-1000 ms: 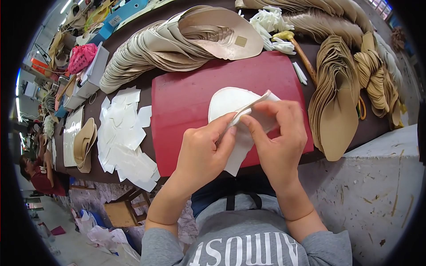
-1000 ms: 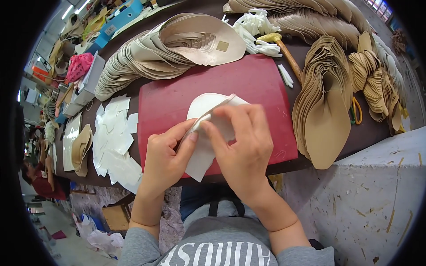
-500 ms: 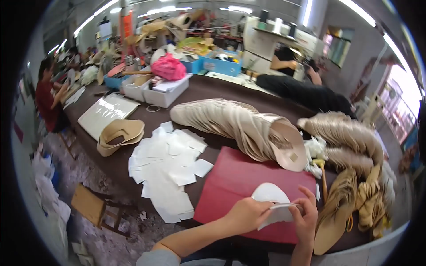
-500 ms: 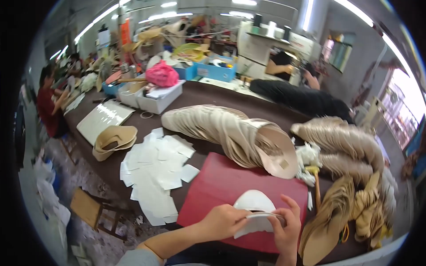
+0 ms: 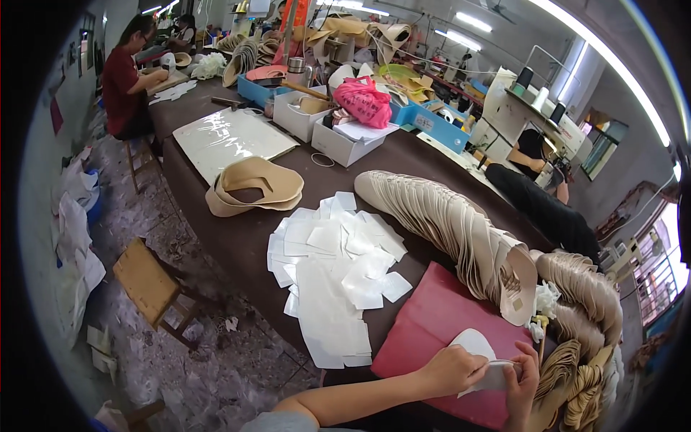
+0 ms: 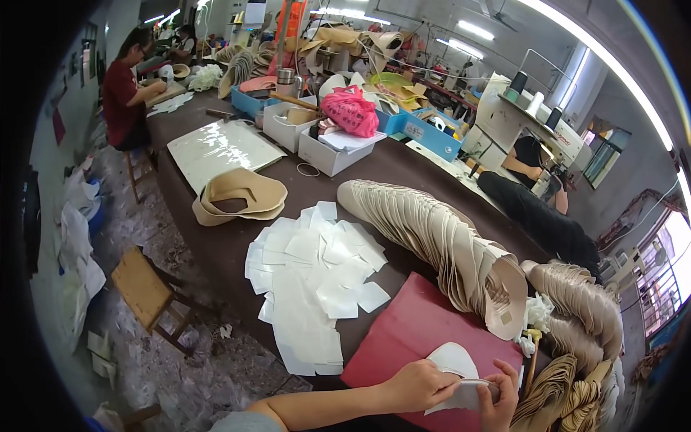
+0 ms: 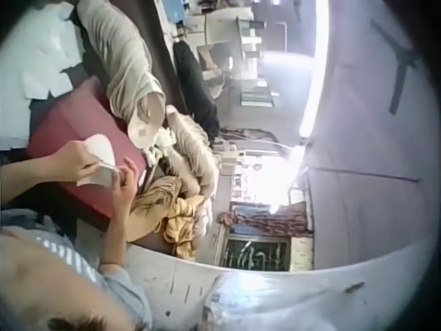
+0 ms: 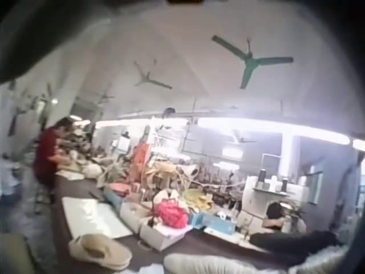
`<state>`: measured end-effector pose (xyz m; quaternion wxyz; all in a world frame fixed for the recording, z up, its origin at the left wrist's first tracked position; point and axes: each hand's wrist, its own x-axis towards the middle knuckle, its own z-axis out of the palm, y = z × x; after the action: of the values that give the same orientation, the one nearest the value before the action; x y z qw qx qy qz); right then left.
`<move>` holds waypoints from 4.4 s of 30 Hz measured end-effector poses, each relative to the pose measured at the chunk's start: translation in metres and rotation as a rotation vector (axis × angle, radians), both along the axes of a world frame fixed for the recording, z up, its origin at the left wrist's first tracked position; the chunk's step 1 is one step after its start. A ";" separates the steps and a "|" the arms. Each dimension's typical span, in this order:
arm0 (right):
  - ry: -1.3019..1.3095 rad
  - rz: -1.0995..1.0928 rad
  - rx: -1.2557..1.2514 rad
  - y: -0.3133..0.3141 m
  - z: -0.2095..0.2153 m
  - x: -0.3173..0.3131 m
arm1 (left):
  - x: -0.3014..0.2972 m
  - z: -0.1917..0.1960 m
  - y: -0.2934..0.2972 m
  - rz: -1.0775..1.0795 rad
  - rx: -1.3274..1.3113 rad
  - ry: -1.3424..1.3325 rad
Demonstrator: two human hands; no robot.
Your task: Applying reinforcement material to shoe upper components at a manufacturing workbench.
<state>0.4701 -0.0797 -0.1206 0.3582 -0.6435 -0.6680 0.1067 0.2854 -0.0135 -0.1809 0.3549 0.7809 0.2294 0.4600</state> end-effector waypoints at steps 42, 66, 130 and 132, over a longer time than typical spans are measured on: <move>0.815 0.012 -0.014 0.049 0.045 0.216 | 0.221 0.067 0.025 -0.110 -0.572 0.071; 0.340 -0.354 -0.250 -0.041 -0.056 0.268 | 0.328 0.052 0.112 0.095 0.231 0.953; -0.228 -1.106 -0.113 -0.059 -0.039 0.322 | 0.370 -0.020 0.018 -0.567 -0.946 0.020; -0.255 -1.168 -0.146 -0.076 -0.042 0.334 | 0.385 -0.020 0.000 -0.636 -0.979 0.113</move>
<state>0.8045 -0.1555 -0.1627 0.2294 -0.9347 -0.2325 -0.1401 0.6701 -0.0136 -0.2009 0.7822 0.5797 0.1882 0.1291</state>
